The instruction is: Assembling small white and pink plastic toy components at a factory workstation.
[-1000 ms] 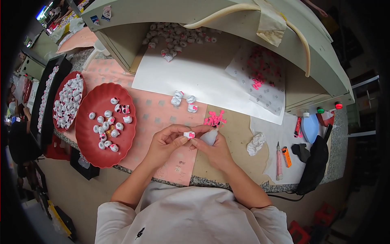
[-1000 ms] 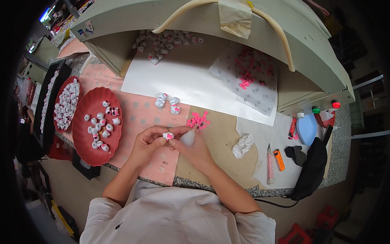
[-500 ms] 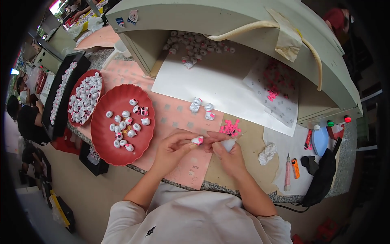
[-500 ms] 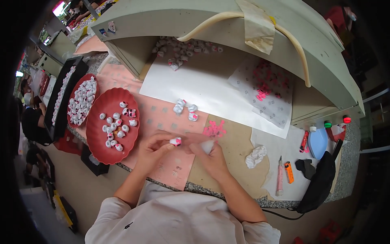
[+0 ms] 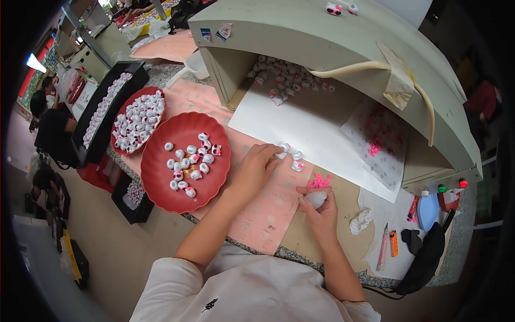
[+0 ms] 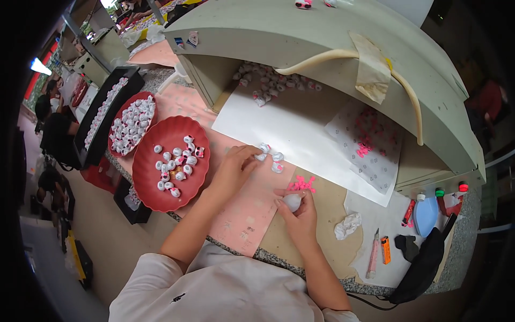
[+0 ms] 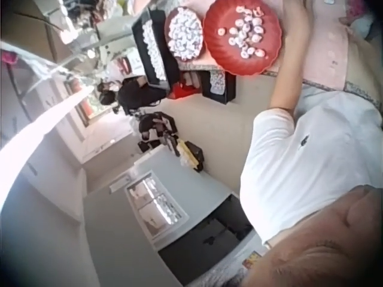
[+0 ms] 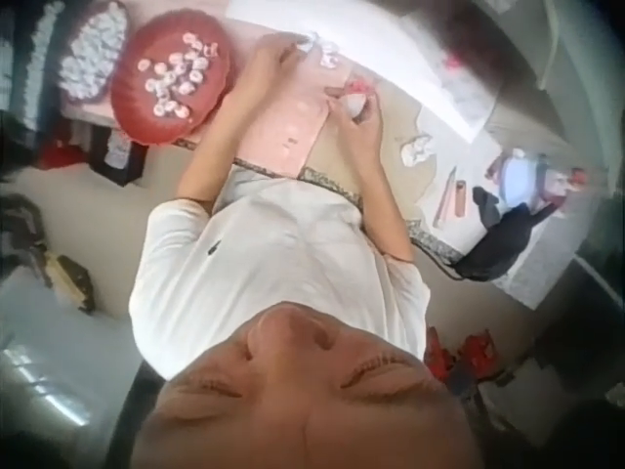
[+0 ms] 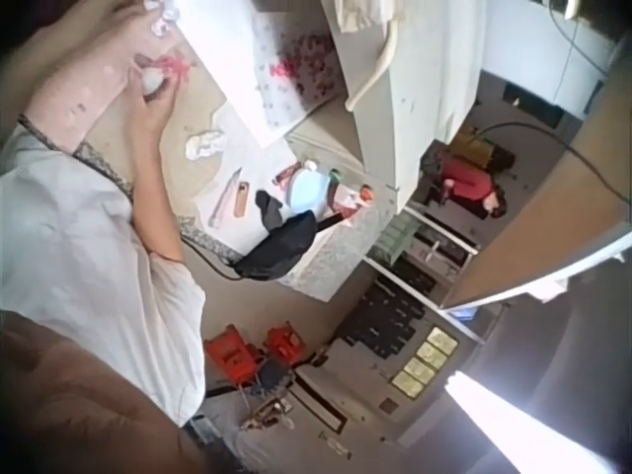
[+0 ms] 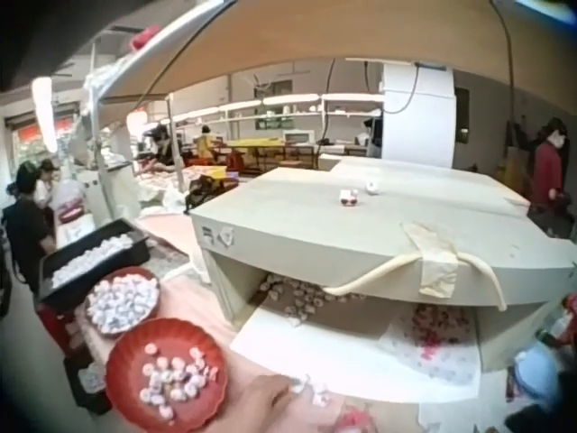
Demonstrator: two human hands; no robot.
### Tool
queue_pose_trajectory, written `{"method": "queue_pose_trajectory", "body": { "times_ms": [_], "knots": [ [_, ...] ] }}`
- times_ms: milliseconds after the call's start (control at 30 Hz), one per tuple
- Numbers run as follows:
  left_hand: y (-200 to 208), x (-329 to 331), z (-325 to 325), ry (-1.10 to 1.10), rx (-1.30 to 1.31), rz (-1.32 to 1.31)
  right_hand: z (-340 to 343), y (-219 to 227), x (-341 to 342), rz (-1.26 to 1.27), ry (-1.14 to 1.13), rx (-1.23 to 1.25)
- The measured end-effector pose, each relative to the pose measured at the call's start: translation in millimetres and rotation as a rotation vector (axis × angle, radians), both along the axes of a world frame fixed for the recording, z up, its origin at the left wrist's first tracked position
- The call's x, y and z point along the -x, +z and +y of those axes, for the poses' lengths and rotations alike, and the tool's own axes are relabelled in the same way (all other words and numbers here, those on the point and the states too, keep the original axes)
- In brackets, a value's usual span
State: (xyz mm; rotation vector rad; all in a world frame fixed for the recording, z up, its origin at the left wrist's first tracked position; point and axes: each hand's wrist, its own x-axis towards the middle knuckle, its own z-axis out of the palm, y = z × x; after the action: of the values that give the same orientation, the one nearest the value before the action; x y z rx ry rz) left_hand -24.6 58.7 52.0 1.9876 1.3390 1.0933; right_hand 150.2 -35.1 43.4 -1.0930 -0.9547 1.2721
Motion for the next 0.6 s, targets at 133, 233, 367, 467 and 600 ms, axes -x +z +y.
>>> {"method": "queue_pose_trajectory", "body": {
  "times_ms": [133,233,367,467,600],
  "knots": [
    [-8.0,5.7,-2.2,-0.082,0.125,0.016,-12.3,7.8,2.8,-0.058,0.011,0.017],
    [-2.6,5.5,-6.3,-0.106,-0.037,0.06,-18.5,0.7,1.0,-0.208,-0.018,-0.049],
    [4.8,2.5,-14.1,-0.2,0.095,-0.073,-17.8,-2.5,2.8,0.013,-0.087,-0.091],
    [8.4,-1.9,-33.4,-0.143,0.34,-0.215,-16.3,-8.5,-2.0,-0.094,-0.21,-0.144],
    [-7.2,-2.3,-46.6,-0.222,0.292,-0.398,-7.3,-3.1,-2.1,-0.17,-0.215,-0.214]
  ]
}}
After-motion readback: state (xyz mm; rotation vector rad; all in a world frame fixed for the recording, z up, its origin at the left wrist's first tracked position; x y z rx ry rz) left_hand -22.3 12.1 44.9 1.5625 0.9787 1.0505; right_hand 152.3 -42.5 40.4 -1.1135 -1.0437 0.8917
